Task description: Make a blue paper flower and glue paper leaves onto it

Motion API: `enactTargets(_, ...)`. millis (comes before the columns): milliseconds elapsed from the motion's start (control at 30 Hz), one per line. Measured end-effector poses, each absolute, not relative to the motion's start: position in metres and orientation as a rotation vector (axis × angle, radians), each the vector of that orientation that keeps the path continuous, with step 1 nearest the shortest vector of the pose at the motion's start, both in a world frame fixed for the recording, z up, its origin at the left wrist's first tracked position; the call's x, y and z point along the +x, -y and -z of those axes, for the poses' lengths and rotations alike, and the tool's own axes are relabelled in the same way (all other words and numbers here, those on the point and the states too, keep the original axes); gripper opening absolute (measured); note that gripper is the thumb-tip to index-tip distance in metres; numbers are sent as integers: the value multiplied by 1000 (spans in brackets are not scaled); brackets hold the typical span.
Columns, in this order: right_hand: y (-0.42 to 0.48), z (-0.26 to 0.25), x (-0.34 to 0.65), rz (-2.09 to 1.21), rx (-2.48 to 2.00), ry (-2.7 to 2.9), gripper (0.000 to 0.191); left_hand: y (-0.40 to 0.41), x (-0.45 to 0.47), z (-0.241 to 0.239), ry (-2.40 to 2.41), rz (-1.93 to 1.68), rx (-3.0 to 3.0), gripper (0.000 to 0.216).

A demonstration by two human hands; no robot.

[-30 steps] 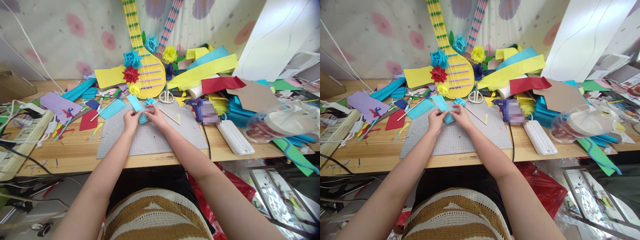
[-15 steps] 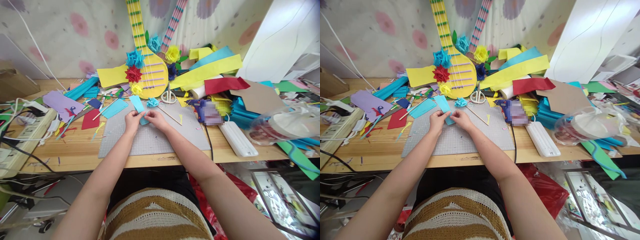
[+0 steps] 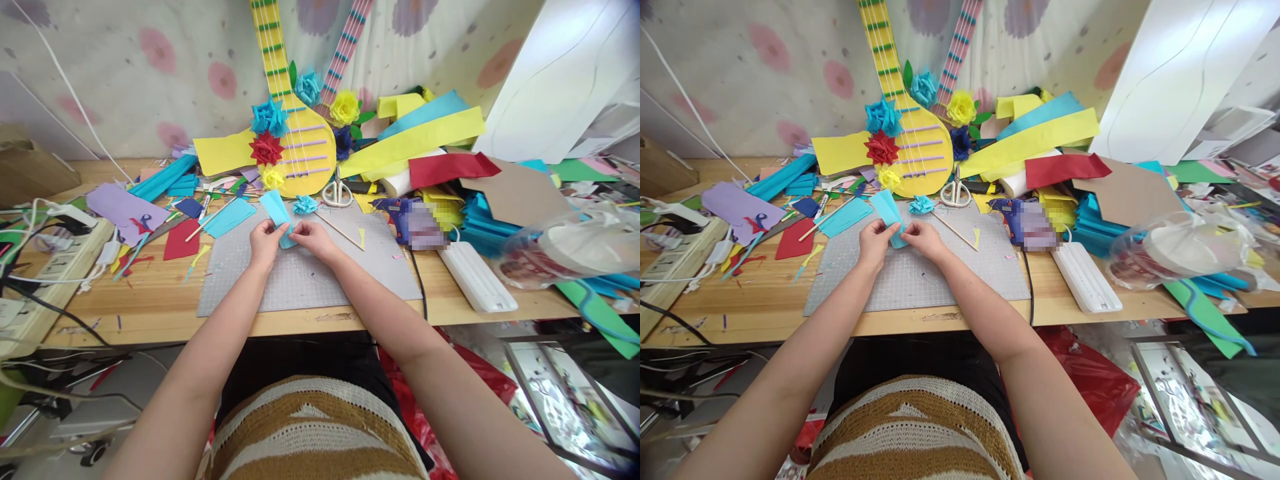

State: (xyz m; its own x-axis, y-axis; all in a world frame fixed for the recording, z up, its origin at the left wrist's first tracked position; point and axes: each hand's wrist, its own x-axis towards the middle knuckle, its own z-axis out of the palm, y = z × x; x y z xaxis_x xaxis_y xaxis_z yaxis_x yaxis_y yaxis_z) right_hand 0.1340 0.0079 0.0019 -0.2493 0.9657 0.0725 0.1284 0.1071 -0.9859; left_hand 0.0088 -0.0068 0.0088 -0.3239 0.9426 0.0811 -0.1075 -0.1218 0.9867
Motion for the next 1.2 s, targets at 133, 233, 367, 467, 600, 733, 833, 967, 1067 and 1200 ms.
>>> enactTargets(133, -8, -2, 133, -1242, -1121, 1554, 18, 6, 9, -9, -1306, -1622, 1008, 30)
enactTargets(233, -8, -2, 133, -1239, -1123, 1550, 19, 7, 10, -11, -1284, -1650, 949, 41)
enactTargets(367, -9, -2, 133, -1246, -1119, 1549, 19, 10, 11, -16, -1270, -1630, 898, 53)
enactTargets(467, -8, -3, 134, -1262, -1099, 1550, 20, 10, 11, -17, -1275, -1631, 874, 58)
enactTargets(600, -7, -4, 134, -1280, -1071, 1554, 20, 9, 9, -16, -1282, -1630, 835, 63)
enactTargets(733, -7, -5, 133, -1277, -1065, 1534, 21, 7, 7, -15, -1213, -1579, 857, 49)
enactTargets(833, -6, -7, 133, -1310, -1004, 1470, 31, 8, 5, -15, -1188, -1535, 922, 38)
enactTargets(967, -5, -7, 134, -1341, -990, 1426, 39, 11, 6, -15, -1170, -1487, 932, 36)
enactTargets(1067, -6, -6, 135, -1328, -1019, 1455, 34, 12, 6, -15, -1135, -1474, 910, 38)
enactTargets(1200, -6, -6, 134, -1332, -1023, 1467, 31, 12, 5, -16, -1110, -1443, 862, 38)
